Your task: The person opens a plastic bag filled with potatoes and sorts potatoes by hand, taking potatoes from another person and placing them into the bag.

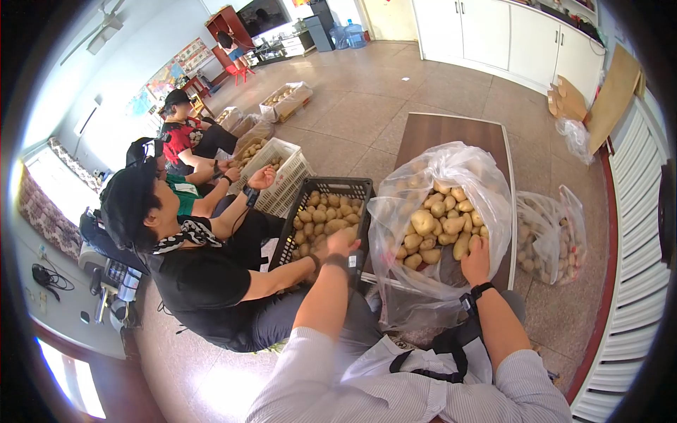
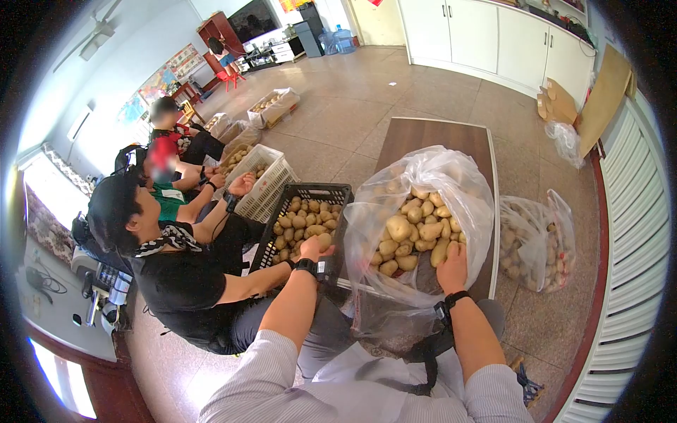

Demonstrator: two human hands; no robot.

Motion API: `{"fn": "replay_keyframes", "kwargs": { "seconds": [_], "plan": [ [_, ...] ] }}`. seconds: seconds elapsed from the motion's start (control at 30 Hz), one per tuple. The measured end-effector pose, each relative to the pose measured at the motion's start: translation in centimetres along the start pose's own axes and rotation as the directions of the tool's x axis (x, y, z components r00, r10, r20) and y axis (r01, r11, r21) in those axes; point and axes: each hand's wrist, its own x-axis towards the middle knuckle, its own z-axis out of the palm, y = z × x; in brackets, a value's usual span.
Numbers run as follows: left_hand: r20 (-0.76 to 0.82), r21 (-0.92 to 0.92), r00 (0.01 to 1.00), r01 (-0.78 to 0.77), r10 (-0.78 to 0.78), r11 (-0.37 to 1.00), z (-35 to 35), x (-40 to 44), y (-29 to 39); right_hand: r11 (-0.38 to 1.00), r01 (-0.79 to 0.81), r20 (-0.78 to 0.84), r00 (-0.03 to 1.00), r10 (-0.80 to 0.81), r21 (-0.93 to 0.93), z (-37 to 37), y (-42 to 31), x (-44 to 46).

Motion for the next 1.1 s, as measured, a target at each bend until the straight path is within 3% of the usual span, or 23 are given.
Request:
{"fn": "replay_keyframes", "kwargs": {
  "seconds": [0.03,0.1,0.13,0.17,0.2,0.27,0.3,0.33,0.37,0.47,0.57,0.63,0.73,0.8,0.83,0.87,0.9,0.93,0.97,1.03,1.07,1.1],
  "plan": [
    [0.061,0.409,0.968,-0.245,0.242,0.879,-0.9,-0.6,1.2,1.0,0.024,-0.003,1.0,-0.024,-0.012,0.0,0.1,-0.1],
    [0.085,0.46,0.996,-0.069,0.033,0.885,-1.7,-1.5,3.3,1.0,0.019,0.016,1.0,-0.019,0.001,-0.3,0.1,-0.3],
    [0.082,0.463,0.996,-0.066,0.031,0.884,-1.2,-1.3,2.4,1.0,0.019,0.035,0.999,-0.02,0.018,-0.5,-0.2,-0.5],
    [0.042,0.291,0.999,-0.033,0.022,0.956,-1.1,-1.1,1.9,0.999,0.026,0.039,0.999,-0.027,0.028,-0.6,-0.5,-0.4],
    [0.026,0.13,0.992,0.12,-0.124,0.984,-1.2,-1.1,2.1,0.999,0.033,0.033,0.999,-0.033,0.001,-0.6,-0.5,-0.4],
    [-0.008,-0.222,0.913,0.396,-0.407,0.891,-1.4,-1.0,2.4,0.999,0.043,0.036,0.998,-0.042,-0.019,-0.4,-0.7,-0.7],
    [0.028,0.208,0.957,0.278,-0.29,0.938,-1.8,-1.3,2.7,0.999,0.038,0.051,0.998,-0.036,-0.035,-0.4,-0.7,-0.7],
    [0.117,0.59,0.974,0.088,-0.193,0.803,-2.0,-1.5,3.1,0.998,0.032,0.064,0.998,-0.028,-0.055,-0.5,-0.6,-0.8],
    [0.09,0.624,0.965,0.137,-0.245,0.769,-2.1,-1.4,3.7,0.998,0.034,0.064,0.998,-0.03,-0.054,-0.5,-0.6,-0.8],
    [0.103,0.691,0.952,0.14,-0.288,0.709,2.4,4.7,-12.1,0.992,0.105,0.031,0.994,-0.103,-0.068,-0.1,-0.6,-1.0],
    [-0.191,0.428,0.942,0.333,-0.276,0.84,-1.0,-1.9,2.4,0.974,0.191,0.005,0.981,-0.192,-0.124,0.2,-0.7,-1.0],
    [-0.182,0.496,0.93,0.366,-0.318,0.787,-1.8,-2.3,4.2,0.973,0.14,0.124,0.985,-0.118,-0.186,-0.5,-1.6,-1.1],
    [-0.202,0.525,0.912,0.408,-0.356,0.747,-2.3,-2.7,5.4,0.972,0.16,0.13,0.982,-0.139,-0.173,-0.5,-2.0,-1.0],
    [-0.216,0.431,0.907,0.42,-0.361,0.799,-2.3,-2.7,5.4,0.979,0.127,0.157,0.982,-0.103,-0.156,-0.8,-2.8,-0.9],
    [-0.236,0.149,0.872,0.469,-0.429,0.871,-2.2,-2.7,5.4,0.986,0.09,0.184,0.981,-0.063,-0.143,-1.1,-3.3,-0.9],
    [-0.177,-0.461,0.796,0.453,-0.579,0.763,-1.9,-2.5,5.4,0.986,0.089,0.182,0.981,-0.063,-0.14,-1.1,-3.3,-0.9],
    [-0.095,-0.839,0.727,0.31,-0.68,0.448,-1.7,-2.5,5.6,0.991,0.103,0.152,0.984,-0.09,-0.081,-0.8,-3.3,-0.9],
    [-0.028,-0.943,0.693,0.221,-0.72,0.249,-1.6,-2.5,5.7,0.993,0.118,0.119,0.986,-0.115,-0.023,-0.5,-3.2,-1.0],
    [-0.031,-0.955,0.734,0.18,-0.679,0.238,-1.6,-2.5,5.7,0.993,0.118,0.115,0.987,-0.115,-0.018,0.2,-2.7,-0.9],
    [-0.009,-0.959,0.734,0.186,-0.679,0.215,-2.0,-3.0,7.5,0.96,0.205,-0.064,0.979,-0.196,0.193,2.1,-0.9,-0.6],
    [0.018,-0.962,0.731,0.198,-0.683,0.187,-2.1,-3.4,8.6,0.959,0.203,-0.065,0.979,-0.194,0.196,2.7,-0.2,-0.5],
    [0.014,-0.962,0.732,0.196,-0.681,0.191,-1.9,-3.6,8.8,0.96,0.096,-0.009,0.995,-0.097,0.263,3.0,0.2,-0.3]
  ]
}}
